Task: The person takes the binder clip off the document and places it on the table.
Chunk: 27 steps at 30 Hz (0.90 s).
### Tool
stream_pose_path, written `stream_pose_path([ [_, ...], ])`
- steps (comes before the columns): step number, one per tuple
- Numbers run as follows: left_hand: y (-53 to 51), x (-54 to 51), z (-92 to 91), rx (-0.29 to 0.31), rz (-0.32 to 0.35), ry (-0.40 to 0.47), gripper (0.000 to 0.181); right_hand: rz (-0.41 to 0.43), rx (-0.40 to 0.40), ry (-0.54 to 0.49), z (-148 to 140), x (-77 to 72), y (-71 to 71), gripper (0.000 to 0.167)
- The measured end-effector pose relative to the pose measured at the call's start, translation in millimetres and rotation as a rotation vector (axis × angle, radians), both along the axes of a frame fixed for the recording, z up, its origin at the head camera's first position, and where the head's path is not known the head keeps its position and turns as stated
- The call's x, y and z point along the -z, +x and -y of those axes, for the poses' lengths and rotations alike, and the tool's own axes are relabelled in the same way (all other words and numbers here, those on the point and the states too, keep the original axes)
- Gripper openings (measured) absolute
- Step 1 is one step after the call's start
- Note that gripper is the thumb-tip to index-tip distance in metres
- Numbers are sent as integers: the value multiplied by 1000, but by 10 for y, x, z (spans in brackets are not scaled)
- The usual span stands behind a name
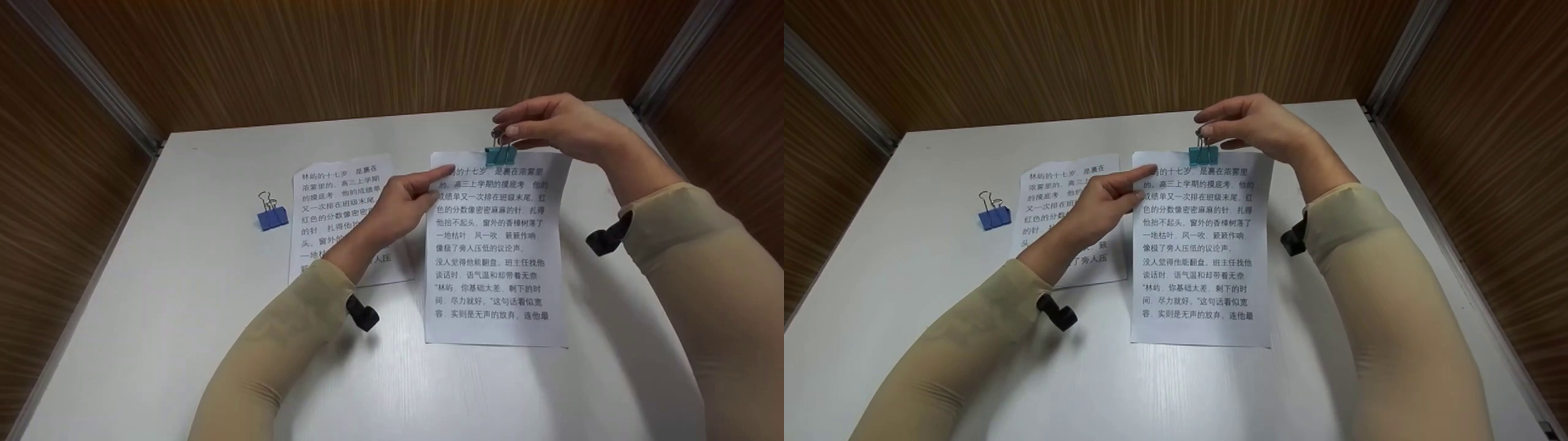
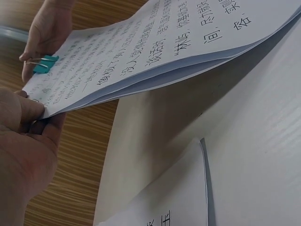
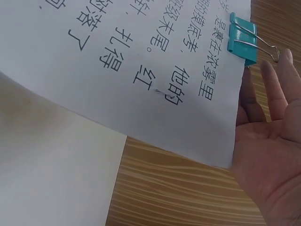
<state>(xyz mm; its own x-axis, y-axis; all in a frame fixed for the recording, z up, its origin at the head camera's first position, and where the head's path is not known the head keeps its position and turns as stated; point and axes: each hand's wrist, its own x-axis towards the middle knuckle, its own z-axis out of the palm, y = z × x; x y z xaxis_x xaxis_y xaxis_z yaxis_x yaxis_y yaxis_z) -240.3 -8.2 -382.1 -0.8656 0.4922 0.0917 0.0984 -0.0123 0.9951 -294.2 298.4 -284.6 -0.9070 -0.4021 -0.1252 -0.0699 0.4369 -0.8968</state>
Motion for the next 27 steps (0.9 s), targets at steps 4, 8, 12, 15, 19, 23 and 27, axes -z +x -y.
stream_pose_path([
  [4, 3, 0, -2, 3, 2, 5, 48, -1, -18, 8, 12, 8, 3, 46],
  [8, 3, 5, 2, 3, -5, 15, 48, -14, -8, 20, 33, 9, 20, 45],
  [12, 7, 11, 6, -2, -9, 26, 48, -40, -5, 57, 64, -2, 42, 45],
  [15, 13, 18, 10, -5, -7, 32, 49, -80, -13, 95, 93, -16, 54, 44],
  [19, 18, 19, 12, -8, -9, 28, 48, -133, -6, 117, 123, -26, 66, 40],
  [23, 11, 23, 13, -18, -8, 19, 48, -173, 26, 103, 143, -29, 62, 35],
  [27, 0, 44, 28, -34, -11, 9, 49, -222, 94, 64, 156, -16, 41, 31],
])
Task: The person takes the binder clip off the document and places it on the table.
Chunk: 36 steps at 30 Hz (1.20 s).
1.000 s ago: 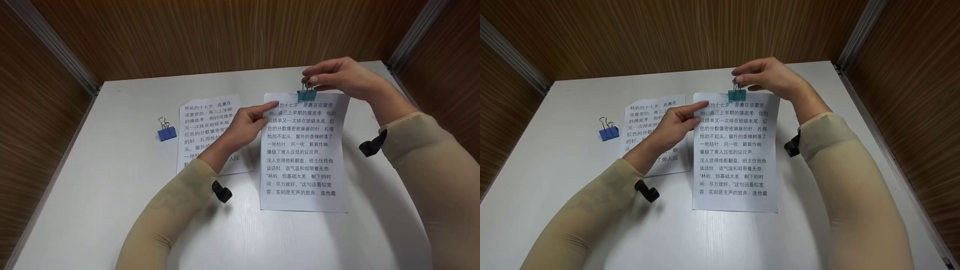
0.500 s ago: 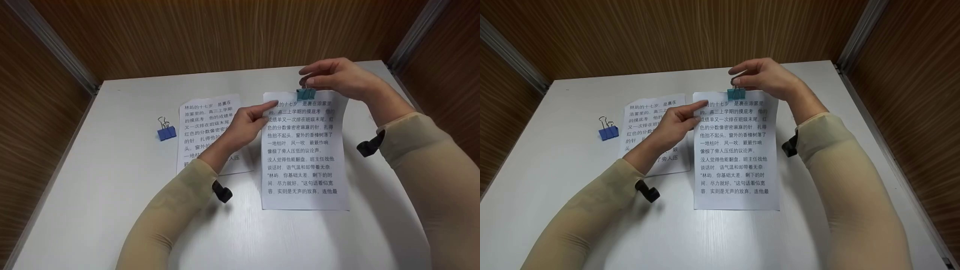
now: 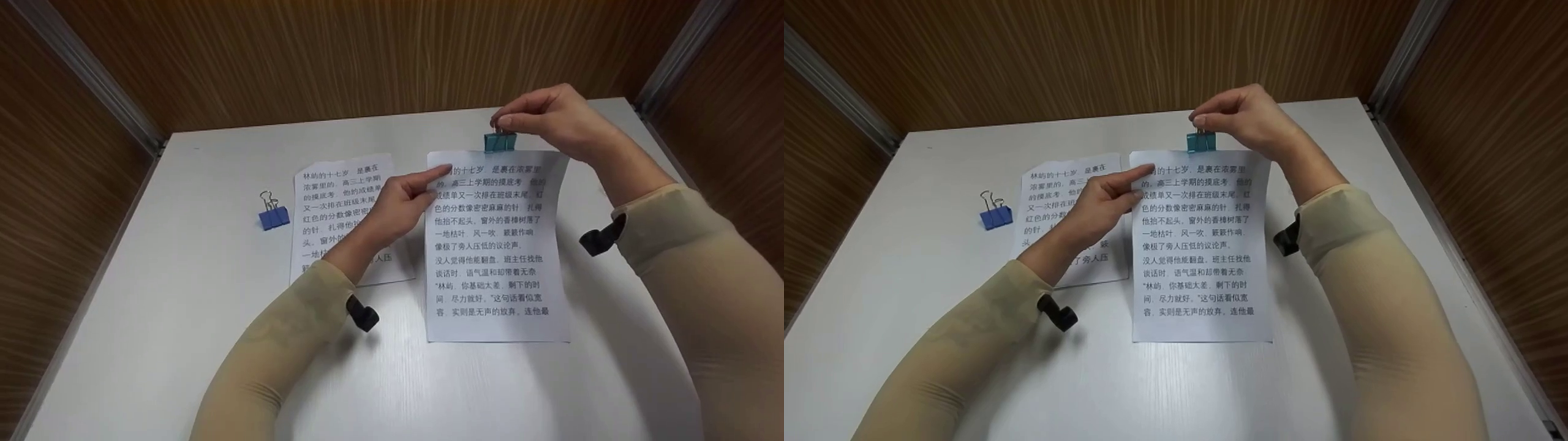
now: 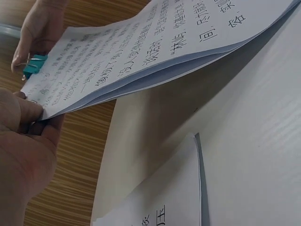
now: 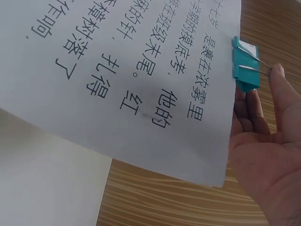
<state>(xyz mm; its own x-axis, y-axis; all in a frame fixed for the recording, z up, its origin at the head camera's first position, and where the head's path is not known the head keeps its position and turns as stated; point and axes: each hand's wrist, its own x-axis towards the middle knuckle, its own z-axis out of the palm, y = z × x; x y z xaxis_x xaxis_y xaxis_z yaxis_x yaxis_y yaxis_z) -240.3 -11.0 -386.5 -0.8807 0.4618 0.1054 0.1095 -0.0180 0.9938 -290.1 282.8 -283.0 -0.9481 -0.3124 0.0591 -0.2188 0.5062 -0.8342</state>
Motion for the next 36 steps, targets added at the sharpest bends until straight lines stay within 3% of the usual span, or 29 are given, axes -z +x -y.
stream_pose_path([
  [7, -58, 49, 17, -25, 19, -9, 49, -97, 95, -154, -33, 11, -2, 27],
  [12, -122, 115, 39, -79, 29, -43, 51, -103, 133, -189, -113, 15, 10, 27],
  [21, -246, 275, 45, -160, 60, -116, 51, -43, 82, -399, -322, 146, 43, 27],
  [27, -304, 341, 39, -177, 75, -160, 52, 23, 109, -334, -532, 292, 99, 30],
  [36, -303, 403, 14, -172, 112, -192, 51, 128, 197, -188, -821, 552, 197, 37],
])
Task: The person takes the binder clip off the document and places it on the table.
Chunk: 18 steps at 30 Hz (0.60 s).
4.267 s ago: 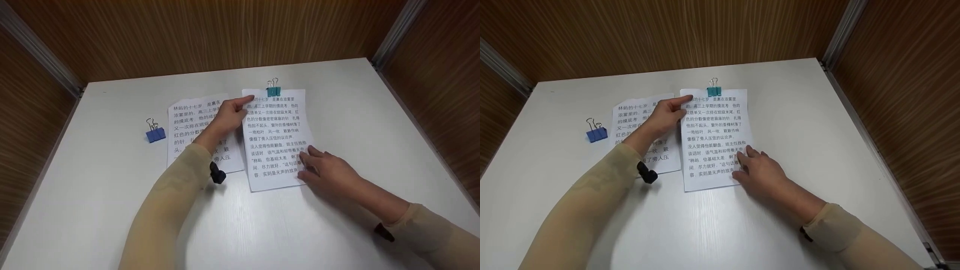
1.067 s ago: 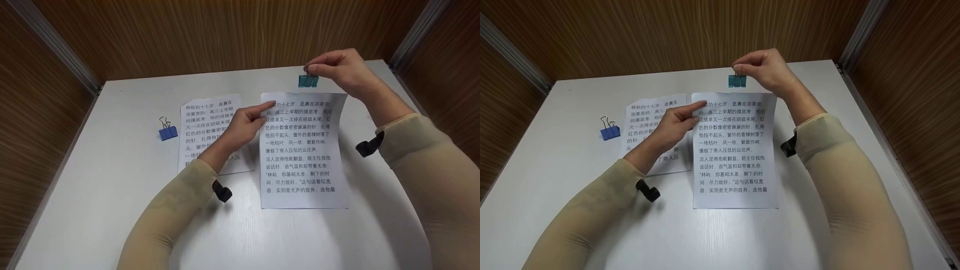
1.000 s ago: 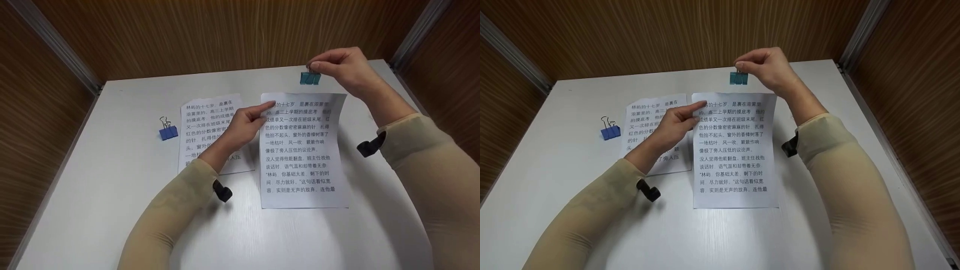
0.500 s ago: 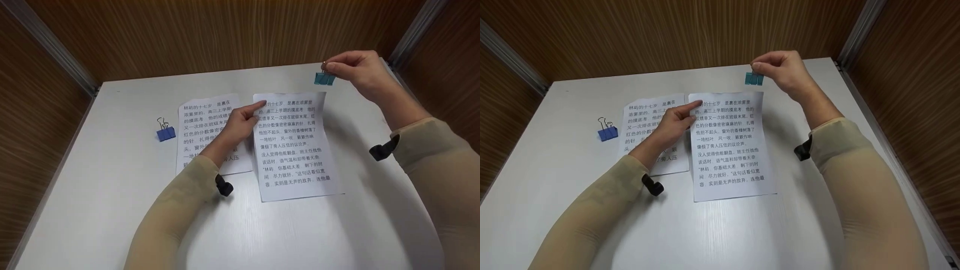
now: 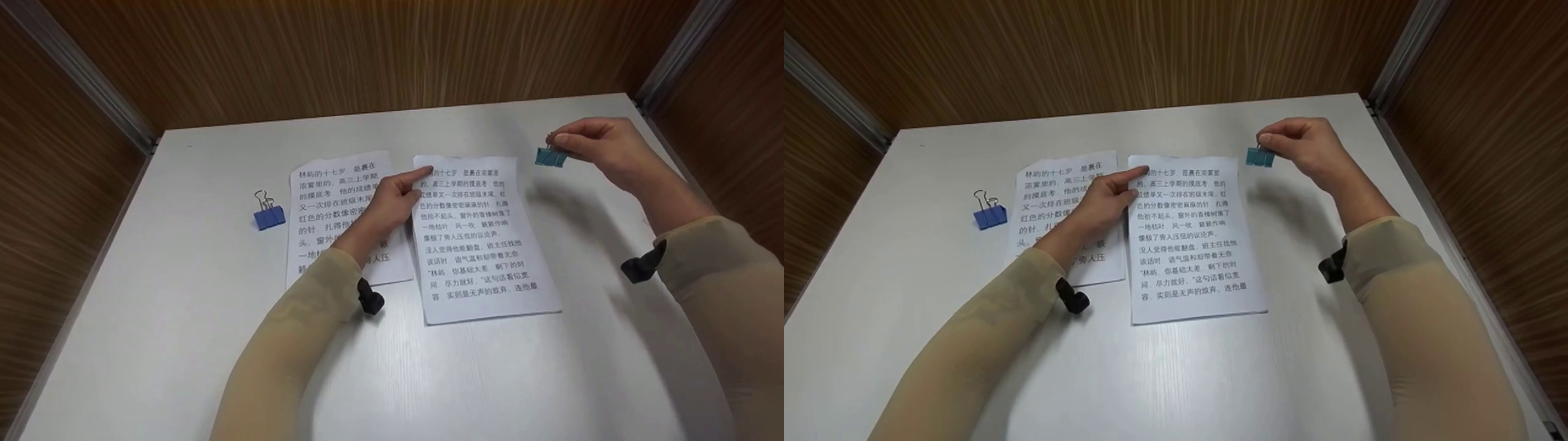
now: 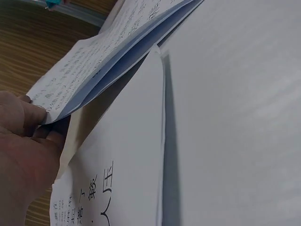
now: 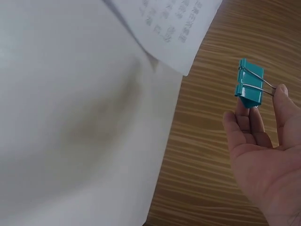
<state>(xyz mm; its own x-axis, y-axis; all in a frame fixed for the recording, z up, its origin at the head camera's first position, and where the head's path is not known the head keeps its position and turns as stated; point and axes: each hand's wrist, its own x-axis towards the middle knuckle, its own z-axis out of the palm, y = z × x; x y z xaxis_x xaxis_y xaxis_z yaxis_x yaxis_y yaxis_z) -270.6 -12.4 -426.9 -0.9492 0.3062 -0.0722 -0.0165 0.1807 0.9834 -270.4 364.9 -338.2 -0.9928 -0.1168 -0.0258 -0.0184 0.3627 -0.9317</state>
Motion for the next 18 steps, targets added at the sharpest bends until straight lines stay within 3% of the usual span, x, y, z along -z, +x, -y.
stream_pose_path([
  [7, 8, 15, 11, -1, 41, -4, 49, 79, 25, 112, -121, 221, 68, 40],
  [18, -27, 60, -19, -7, 53, -51, 48, 127, 28, 149, -237, 478, 85, 36],
])
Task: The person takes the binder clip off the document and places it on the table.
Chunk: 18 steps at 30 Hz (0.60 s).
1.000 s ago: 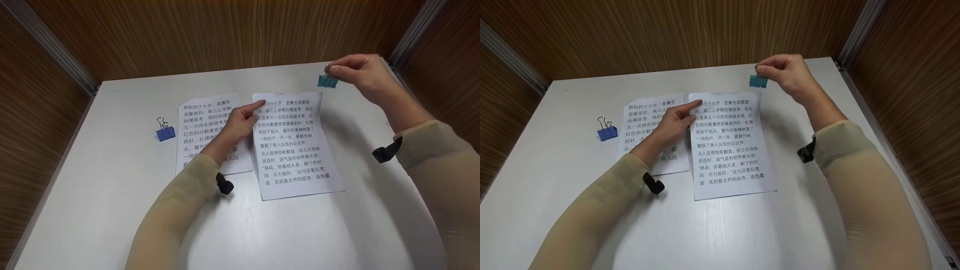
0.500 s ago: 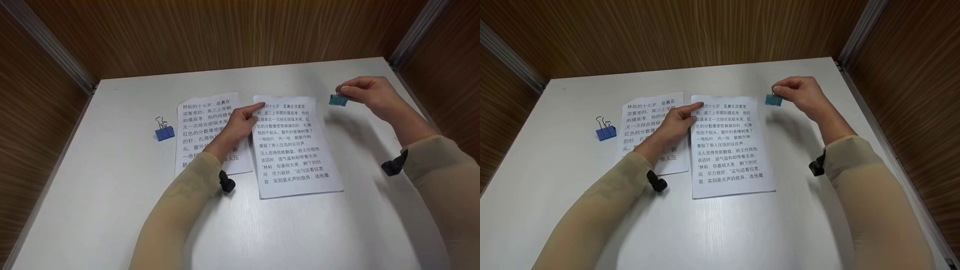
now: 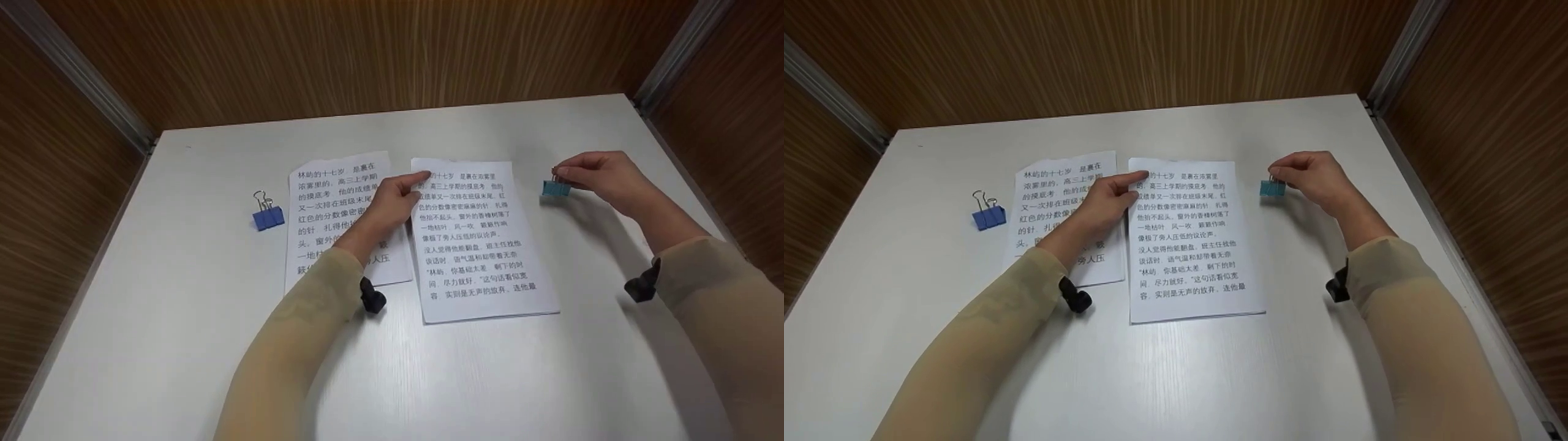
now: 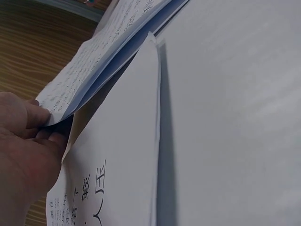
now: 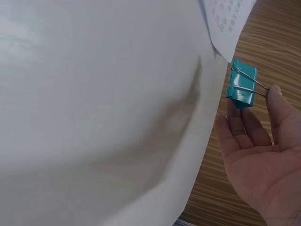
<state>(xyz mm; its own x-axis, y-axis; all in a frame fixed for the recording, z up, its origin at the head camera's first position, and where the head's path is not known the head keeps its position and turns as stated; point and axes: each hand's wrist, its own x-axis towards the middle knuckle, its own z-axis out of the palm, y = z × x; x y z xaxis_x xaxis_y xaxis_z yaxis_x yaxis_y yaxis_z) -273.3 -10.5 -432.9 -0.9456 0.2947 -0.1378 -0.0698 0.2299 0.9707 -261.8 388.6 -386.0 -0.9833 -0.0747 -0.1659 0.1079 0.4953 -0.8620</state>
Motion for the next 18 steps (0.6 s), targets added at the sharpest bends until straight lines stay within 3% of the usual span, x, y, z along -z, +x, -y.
stream_pose_path([
  [7, -21, -16, -9, -9, 4, -3, 48, 2, 2, 82, -38, 91, 19, 42],
  [13, 9, -102, -8, 21, 54, -79, 48, 18, 8, 94, -46, 131, 16, 43],
  [18, 33, -182, -21, 17, 95, -90, 51, 29, 7, 97, -42, 156, 13, 43],
])
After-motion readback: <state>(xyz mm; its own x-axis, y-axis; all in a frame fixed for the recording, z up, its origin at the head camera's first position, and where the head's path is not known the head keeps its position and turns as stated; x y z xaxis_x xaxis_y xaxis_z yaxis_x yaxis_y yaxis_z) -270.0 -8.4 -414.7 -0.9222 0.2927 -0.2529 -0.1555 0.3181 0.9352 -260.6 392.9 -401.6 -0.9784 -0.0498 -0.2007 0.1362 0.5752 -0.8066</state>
